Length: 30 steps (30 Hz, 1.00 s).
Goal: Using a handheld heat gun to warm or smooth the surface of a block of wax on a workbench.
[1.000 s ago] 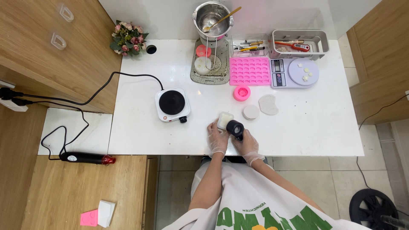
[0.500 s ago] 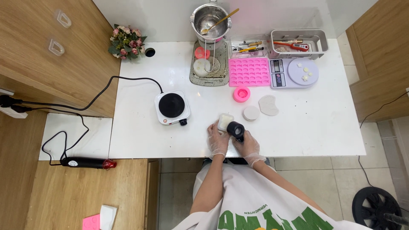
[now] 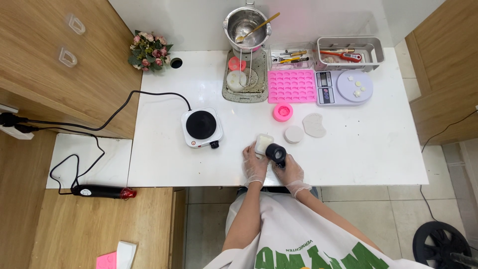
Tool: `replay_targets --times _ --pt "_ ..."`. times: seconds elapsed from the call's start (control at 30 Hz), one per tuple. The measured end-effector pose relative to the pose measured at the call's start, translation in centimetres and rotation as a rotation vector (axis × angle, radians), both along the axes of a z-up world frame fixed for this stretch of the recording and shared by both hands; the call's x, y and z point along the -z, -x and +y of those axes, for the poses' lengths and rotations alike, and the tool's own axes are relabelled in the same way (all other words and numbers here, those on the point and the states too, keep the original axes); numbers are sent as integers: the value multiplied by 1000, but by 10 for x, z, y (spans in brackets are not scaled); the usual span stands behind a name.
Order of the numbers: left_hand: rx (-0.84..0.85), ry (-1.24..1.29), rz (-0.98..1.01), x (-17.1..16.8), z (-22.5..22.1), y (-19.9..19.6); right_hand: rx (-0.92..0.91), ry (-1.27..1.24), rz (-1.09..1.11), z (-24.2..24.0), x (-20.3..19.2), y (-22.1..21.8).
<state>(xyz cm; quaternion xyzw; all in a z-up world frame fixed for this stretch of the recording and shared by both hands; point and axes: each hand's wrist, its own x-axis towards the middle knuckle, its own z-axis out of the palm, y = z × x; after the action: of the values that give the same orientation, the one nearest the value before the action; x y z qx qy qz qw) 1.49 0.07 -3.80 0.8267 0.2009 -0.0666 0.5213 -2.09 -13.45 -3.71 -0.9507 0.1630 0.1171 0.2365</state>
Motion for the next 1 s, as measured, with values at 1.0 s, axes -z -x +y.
replay_targets --times 1.0 --pt "-27 -73 -10 -7 -7 -2 18 -93 -9 -1 -19 -3"
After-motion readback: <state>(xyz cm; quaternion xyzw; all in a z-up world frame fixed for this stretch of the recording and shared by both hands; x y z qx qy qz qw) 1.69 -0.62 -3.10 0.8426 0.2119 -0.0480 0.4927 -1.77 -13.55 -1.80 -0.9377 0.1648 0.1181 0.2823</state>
